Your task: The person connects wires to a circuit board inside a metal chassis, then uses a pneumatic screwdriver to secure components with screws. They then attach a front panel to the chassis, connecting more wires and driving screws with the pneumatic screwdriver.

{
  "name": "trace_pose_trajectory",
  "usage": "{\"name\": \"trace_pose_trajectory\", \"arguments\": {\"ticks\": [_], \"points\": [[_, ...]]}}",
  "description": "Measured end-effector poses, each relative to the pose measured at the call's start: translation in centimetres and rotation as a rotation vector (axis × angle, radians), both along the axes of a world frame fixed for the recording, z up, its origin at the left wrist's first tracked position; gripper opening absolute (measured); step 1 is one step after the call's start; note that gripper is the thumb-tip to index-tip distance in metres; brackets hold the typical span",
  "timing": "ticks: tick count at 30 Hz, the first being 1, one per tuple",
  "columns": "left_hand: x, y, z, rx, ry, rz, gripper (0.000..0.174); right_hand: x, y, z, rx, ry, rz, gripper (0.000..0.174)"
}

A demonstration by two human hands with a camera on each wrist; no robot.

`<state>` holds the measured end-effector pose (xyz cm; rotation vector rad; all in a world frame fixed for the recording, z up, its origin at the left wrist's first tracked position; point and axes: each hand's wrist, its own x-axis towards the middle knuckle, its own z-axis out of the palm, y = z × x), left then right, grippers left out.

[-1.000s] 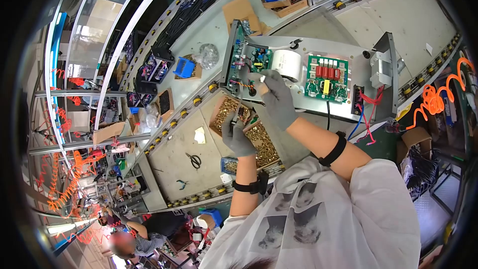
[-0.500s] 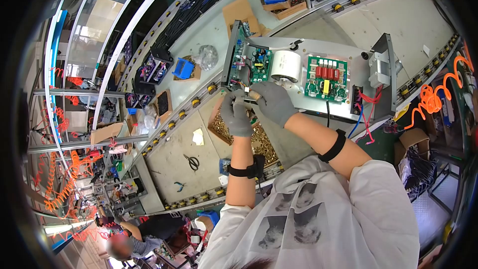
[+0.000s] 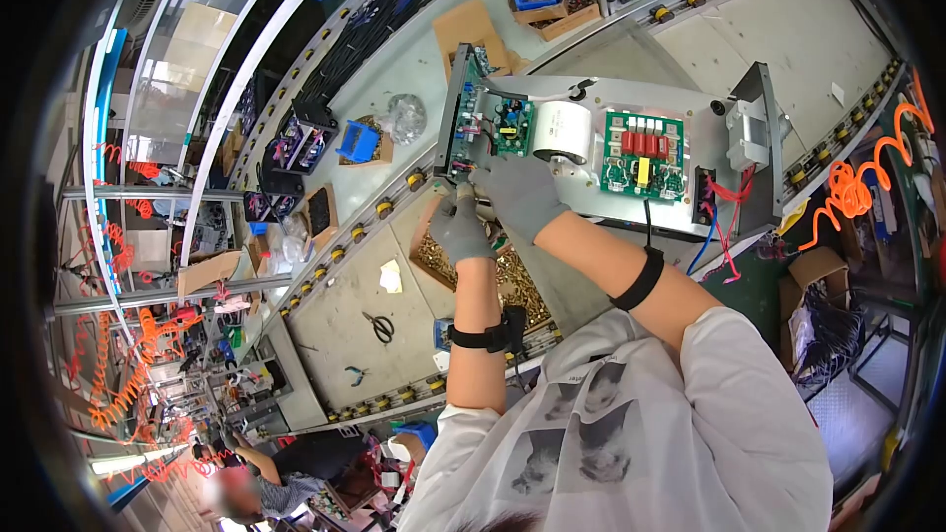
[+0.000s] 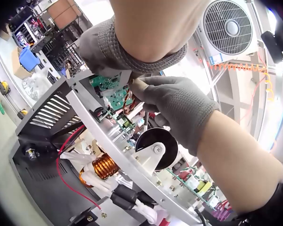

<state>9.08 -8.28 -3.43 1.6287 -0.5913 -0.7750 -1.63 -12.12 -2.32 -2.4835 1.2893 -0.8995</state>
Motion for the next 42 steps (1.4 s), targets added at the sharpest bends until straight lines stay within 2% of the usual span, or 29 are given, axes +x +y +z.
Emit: {"name": "trace_pose_trajectory", "arguments": {"ticks": [5, 7, 9, 11, 17, 19, 21, 23, 24, 26, 27, 31, 33, 34, 36, 38, 42], "points": [[0.1, -0.2, 0.5, 0.006, -0.063, -0.01, 0.018, 0.8, -0.1, 1.0, 0.073, 0.179, -0.013, 0.017], [0.4, -0.2, -0.7, -0.042, -0.047, -0.006, 0.017, 1.1, -0.9, 0.5, -0.011, 0.177, -0.156, 0.017], [0.3, -0.1, -1.0, -0.09, -0.033, -0.001, 0.018, 1.6, -2.4, -0.3, -0.06, 0.206, -0.213, 0.017], [0.0, 0.3, -0.3, 0.013, -0.349, 0.102, 0.022, 2.0, -3.2, -0.9, -0.107, 0.234, -0.268, 0.017], [1.7, -0.7, -0.7, -0.047, -0.533, 0.038, 0.029, 2.5, -3.8, -0.3, -0.04, 0.266, -0.317, 0.015], [1.5, -0.6, 0.4, -0.033, -0.501, -0.012, 0.032, 1.9, -3.4, 0.0, -0.093, 0.126, -0.308, 0.017], [1.3, -0.7, 0.4, -0.016, -0.461, -0.052, 0.035, 1.3, -3.5, -0.2, -0.049, 0.126, -0.306, 0.018], [1.0, -1.2, -0.7, -0.093, -0.338, -0.043, 0.047, 1.3, -3.6, -0.4, 0.004, 0.13, -0.31, 0.019], [1.0, -1.2, -0.7, -0.092, -0.336, -0.045, 0.047, 1.6, -4.0, -0.5, 0.03, 0.206, -0.306, 0.021], [1.3, -1.6, -0.5, -0.111, -0.672, -0.014, 0.051, 2.4, -4.6, -1.0, 0.054, 0.281, -0.31, 0.023], [1.2, -1.5, 1.3, 0.026, -0.762, -0.063, 0.046, 3.0, -4.6, -1.3, 0.025, 0.29, -0.302, 0.02], [2.9, -3.1, 1.0, 0.083, -0.796, -0.115, 0.045, 3.7, -4.9, -2.1, -0.017, 0.29, -0.288, 0.016], [3.6, -3.5, 1.3, 0.112, -0.677, -0.245, 0.043, 3.9, -5.0, -2.3, -0.011, 0.304, -0.299, 0.016], [3.8, -3.6, 1.6, 0.112, -0.673, -0.241, 0.043, 3.9, -5.1, -2.3, 0.005, 0.298, -0.311, 0.016], [4.0, -3.8, 2.1, 0.258, -0.579, -0.319, 0.042, 4.1, -5.2, -2.0, 0.019, 0.295, -0.315, 0.016], [5.1, -4.2, 0.2, 0.244, -0.604, -0.303, 0.042, 4.1, -5.3, -1.6, 0.057, 0.333, -0.307, 0.017], [5.5, -4.4, -0.5, 0.221, -0.623, -0.295, 0.044, 4.3, -5.5, -1.6, 0.064, 0.356, -0.328, 0.016]]}}
